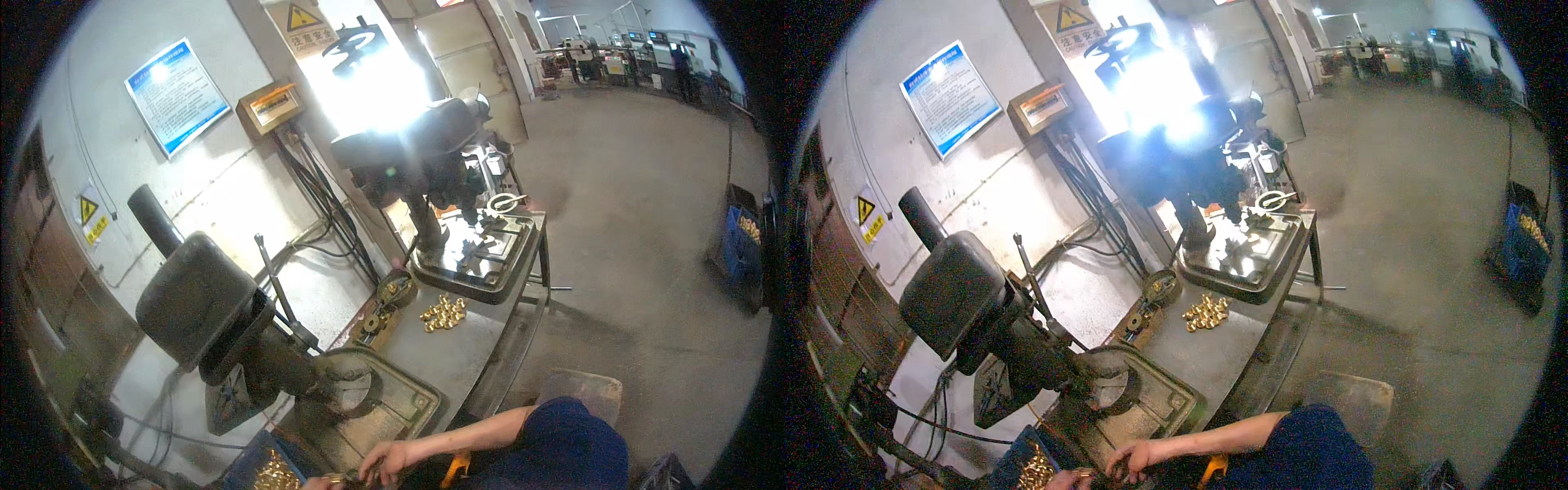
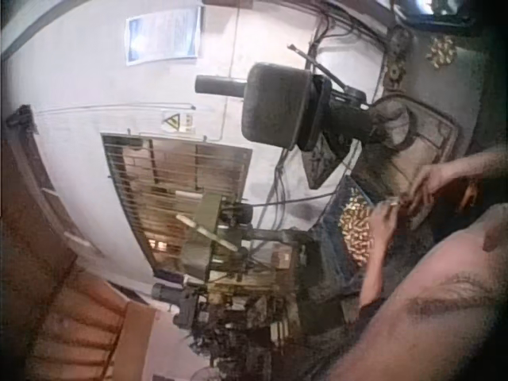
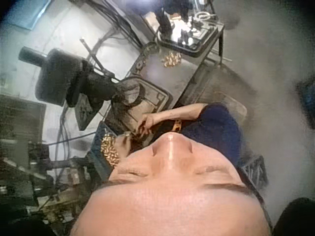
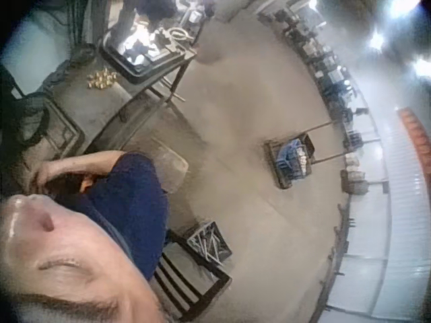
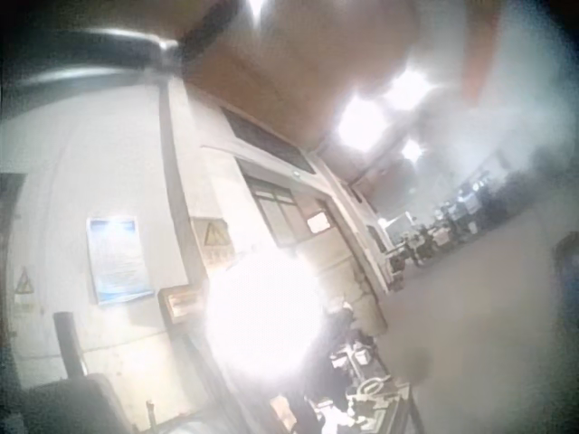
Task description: The person repeatedly picks small brass parts from a blue bin, places them under a drill press, operates the lever to drill, and then places the finished parts on the table. The cycle continues throughout the clip.
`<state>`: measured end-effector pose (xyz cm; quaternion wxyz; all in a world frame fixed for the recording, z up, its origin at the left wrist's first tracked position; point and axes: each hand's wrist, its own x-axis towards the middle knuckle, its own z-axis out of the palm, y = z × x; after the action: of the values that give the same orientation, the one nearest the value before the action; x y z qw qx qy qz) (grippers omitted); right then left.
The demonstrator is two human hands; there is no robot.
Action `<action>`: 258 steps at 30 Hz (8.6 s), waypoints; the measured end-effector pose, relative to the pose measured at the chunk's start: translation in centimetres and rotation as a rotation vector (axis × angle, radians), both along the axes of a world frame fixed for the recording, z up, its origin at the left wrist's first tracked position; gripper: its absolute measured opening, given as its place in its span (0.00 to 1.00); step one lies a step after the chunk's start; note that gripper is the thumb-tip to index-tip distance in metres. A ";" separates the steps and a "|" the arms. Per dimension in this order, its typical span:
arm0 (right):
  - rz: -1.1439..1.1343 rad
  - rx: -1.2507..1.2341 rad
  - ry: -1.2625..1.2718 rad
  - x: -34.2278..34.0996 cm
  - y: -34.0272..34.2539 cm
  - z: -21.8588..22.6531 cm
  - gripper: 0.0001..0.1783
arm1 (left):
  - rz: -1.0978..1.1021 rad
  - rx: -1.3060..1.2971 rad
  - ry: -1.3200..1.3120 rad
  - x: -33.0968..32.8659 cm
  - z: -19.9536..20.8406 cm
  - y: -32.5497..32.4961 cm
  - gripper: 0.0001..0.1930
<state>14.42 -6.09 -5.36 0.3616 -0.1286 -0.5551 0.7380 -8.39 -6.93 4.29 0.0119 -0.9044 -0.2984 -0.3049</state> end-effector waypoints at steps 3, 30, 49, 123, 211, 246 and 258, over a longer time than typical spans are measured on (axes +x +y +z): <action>0.083 -0.111 -0.016 -0.6 0.8 -1.4 0.21 | -0.126 -0.184 0.023 3.4 -1.6 -1.2 0.05; 0.002 -0.103 0.116 2.6 -1.1 0.2 0.12 | -0.104 -1.572 -0.980 7.0 -7.1 -3.3 0.09; -0.028 -0.055 0.002 3.2 0.4 -1.6 0.16 | -0.056 -1.553 -1.042 6.3 -5.4 -2.9 0.07; -1.125 0.921 0.139 13.4 5.5 12.1 0.23 | 0.202 -1.217 -1.355 9.1 -14.3 15.1 0.17; -1.188 0.517 -1.616 24.7 16.1 -11.4 0.23 | 0.942 -0.514 0.007 -19.9 -11.4 4.1 0.16; -0.176 0.496 -0.688 4.3 2.2 6.2 0.22 | 0.281 -1.145 -1.070 -7.5 -3.9 -0.3 0.17; 0.160 0.088 -0.322 3.4 1.6 4.6 0.18 | -0.234 -1.601 -0.818 3.5 -8.6 -0.8 0.13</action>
<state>17.80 -4.51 -0.76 0.2133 -0.1848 -0.6459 0.7093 -4.92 -7.70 -4.35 -0.7585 -0.4875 -0.3084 -0.3031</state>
